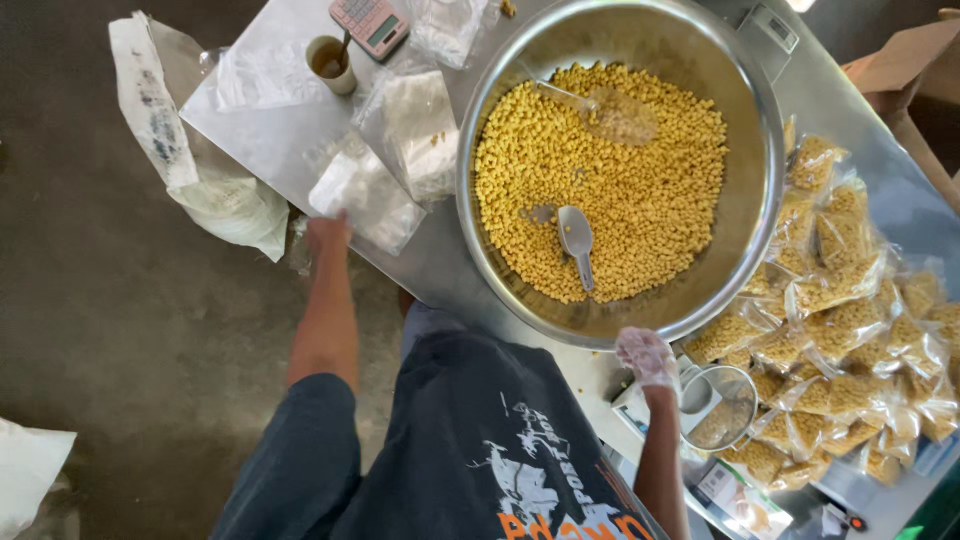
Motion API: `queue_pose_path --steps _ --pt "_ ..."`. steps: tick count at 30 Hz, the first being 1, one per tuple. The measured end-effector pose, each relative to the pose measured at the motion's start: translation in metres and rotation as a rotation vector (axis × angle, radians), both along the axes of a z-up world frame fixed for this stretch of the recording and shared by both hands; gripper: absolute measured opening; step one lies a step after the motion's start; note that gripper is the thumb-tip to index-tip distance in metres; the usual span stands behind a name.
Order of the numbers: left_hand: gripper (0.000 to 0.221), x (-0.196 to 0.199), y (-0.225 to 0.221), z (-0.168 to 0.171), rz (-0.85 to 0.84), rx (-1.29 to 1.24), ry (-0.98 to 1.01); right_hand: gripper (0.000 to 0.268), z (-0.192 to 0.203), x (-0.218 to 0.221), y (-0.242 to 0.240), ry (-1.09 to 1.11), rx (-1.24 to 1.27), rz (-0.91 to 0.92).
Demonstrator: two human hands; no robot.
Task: The person scoops yellow puffed snacks from a large metal bowl into small clear plastic bags using a plastic scoop. They weigh each filled bag on a digital scale, then set the bag aside. The process repeats continuously.
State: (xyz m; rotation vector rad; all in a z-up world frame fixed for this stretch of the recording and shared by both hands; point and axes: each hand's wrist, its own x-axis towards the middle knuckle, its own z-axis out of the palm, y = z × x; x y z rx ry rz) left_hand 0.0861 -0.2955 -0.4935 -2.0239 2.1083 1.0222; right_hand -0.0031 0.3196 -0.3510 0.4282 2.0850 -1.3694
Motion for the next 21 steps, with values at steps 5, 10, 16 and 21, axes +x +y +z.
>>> queue_pose_path --steps 5,10,16,21 --pt "0.032 0.005 0.02 -0.006 0.161 0.097 0.137 0.033 0.012 0.015 0.018 -0.051 0.068 -0.05" --pt "0.028 0.017 0.036 0.008 0.156 -0.042 0.255 0.032 0.007 0.0 -0.007 -0.066 -0.025 -0.028" --pt "0.015 0.012 0.045 0.018 0.172 -0.242 0.683 0.026 0.015 -0.025 -0.051 0.097 0.438 0.37" --pt "0.018 0.014 0.135 0.086 -0.104 0.527 1.314 0.055 0.036 -0.043 -0.153 1.334 2.267 2.315"
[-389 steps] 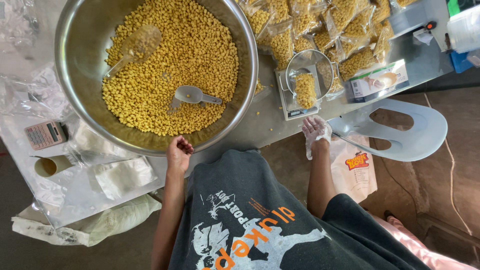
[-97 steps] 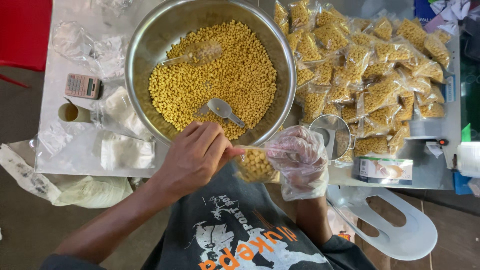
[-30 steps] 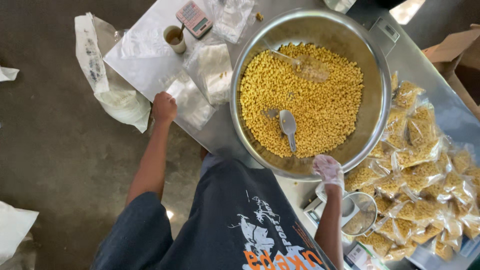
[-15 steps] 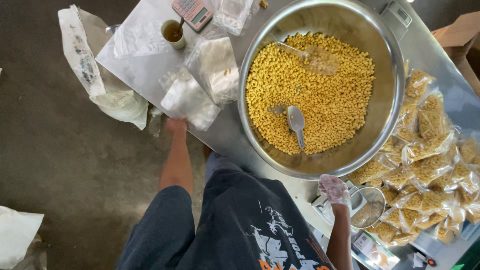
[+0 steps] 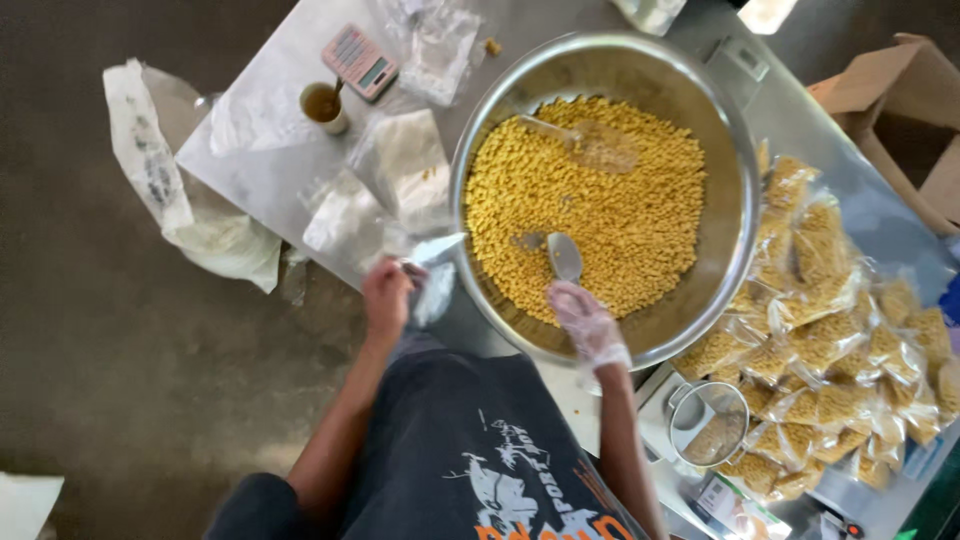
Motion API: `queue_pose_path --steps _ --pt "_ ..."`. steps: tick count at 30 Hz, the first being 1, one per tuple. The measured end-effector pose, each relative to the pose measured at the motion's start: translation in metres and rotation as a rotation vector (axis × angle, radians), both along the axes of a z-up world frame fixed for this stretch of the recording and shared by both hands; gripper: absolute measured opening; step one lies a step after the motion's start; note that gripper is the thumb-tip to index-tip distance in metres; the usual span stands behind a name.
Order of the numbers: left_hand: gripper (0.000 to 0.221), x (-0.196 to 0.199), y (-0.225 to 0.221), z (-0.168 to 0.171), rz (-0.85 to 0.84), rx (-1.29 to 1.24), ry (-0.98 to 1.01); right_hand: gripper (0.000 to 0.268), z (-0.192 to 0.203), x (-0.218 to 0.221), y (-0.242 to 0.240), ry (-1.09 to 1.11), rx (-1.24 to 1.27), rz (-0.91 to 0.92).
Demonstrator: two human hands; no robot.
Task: The person scoops yellow puffed snacks from a large metal bowl into small clear plastic bags using a plastic scoop. They weigh each filled bag on a digital scale, then set the bag aside. The process repeats continuously.
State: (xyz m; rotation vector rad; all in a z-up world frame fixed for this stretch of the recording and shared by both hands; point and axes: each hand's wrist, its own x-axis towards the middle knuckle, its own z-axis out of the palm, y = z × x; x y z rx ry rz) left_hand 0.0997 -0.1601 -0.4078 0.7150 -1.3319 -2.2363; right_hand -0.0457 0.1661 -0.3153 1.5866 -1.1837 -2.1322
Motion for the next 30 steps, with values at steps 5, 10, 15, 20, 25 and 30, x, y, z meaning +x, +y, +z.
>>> queue_pose_path --steps 5,10,15,20,25,30 --pt "0.02 -0.009 0.078 0.084 -0.439 0.019 -0.005 0.052 0.002 0.005 -0.062 1.844 1.551 1.378" --pt "0.04 -0.047 0.074 0.127 -0.588 0.423 0.116 0.02 0.041 -0.006 -0.039 1.764 1.668 1.491" --pt "0.018 -0.094 0.054 0.187 -1.155 -0.24 -0.151 0.018 0.118 -0.016 0.001 1.778 1.838 1.812" --pt "0.019 -0.109 0.08 0.203 -1.405 -0.327 -0.113 0.029 0.148 -0.007 0.014 1.752 2.291 1.655" --pt "0.021 -0.108 0.127 0.177 -1.108 -0.556 -0.172 0.03 0.149 0.019 -0.018 0.905 2.23 1.873" --pt "0.017 -0.09 0.15 0.169 -0.951 -0.677 -0.034 0.036 0.114 0.043 -0.009 1.295 1.995 1.697"
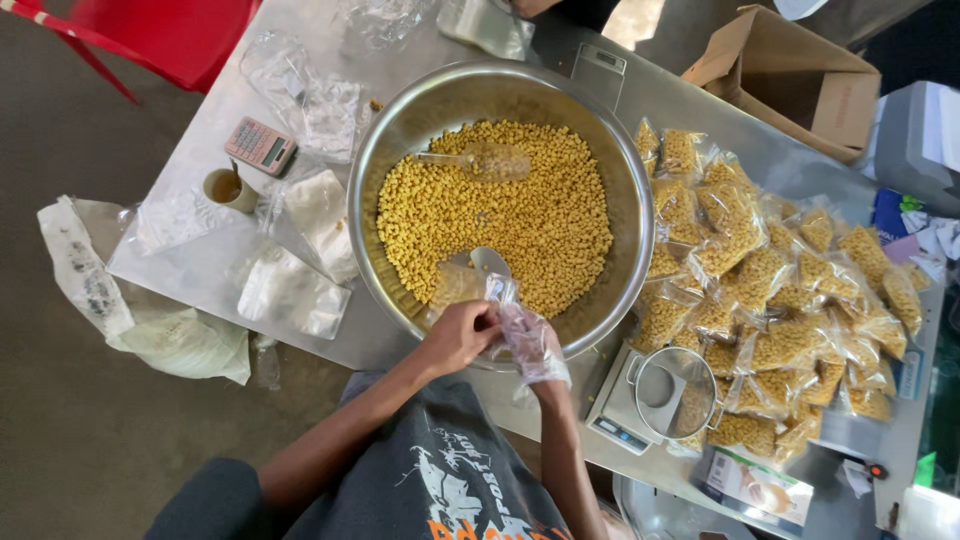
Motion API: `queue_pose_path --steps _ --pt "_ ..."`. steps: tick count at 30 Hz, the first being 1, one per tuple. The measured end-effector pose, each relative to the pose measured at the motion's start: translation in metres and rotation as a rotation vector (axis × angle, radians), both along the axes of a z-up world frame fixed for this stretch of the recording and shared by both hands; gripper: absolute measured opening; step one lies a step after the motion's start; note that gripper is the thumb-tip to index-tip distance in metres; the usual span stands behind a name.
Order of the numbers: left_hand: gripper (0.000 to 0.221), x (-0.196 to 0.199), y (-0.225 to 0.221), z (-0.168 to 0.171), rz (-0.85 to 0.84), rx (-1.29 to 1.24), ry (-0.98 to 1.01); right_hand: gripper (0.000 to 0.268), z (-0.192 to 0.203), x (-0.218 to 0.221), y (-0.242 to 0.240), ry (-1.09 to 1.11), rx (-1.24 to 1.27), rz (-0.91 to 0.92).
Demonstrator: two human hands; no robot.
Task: The person scoops yellow puffed snacks from a large metal bowl into small clear plastic bags using a plastic scoop. They weigh each filled bag on a digital scale, then set the bag aside. The process repeats continuously.
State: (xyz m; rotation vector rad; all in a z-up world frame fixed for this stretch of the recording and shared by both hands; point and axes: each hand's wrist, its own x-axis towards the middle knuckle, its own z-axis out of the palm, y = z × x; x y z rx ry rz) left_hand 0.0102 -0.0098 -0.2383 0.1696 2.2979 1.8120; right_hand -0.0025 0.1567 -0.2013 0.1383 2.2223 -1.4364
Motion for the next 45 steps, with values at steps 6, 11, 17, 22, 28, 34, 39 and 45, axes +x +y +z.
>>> queue_pose_path --steps 6,11,17,22,28,34,39,45 --pt "0.022 0.003 -0.011 0.017 -0.22 -0.324 -0.213 0.033 -0.002 0.004 0.008 0.174 0.003 0.223" --pt "0.033 0.005 -0.005 0.011 -0.231 -0.542 0.141 0.032 -0.02 0.006 -0.005 0.14 0.116 0.162" --pt "0.036 0.01 0.007 -0.004 -0.092 -0.528 0.313 0.021 -0.024 0.012 -0.014 0.119 0.016 -0.021" --pt "0.042 -0.018 -0.004 0.004 -0.076 -0.484 -0.098 0.025 0.0 0.008 -0.021 1.092 0.62 -0.062" --pt "0.042 -0.035 -0.008 0.009 -0.193 -0.477 0.017 0.029 -0.009 0.001 0.004 0.844 0.661 0.655" --pt "0.035 -0.033 0.016 0.056 -0.246 -0.387 0.168 0.037 -0.001 -0.002 -0.004 0.26 0.22 0.304" --pt "0.044 -0.023 -0.005 0.066 0.463 0.102 0.049 0.06 0.049 -0.011 -0.026 0.777 0.314 0.248" --pt "0.091 -0.038 -0.001 0.049 0.21 0.964 -0.198 0.07 0.004 0.012 -0.038 0.679 -0.16 0.277"
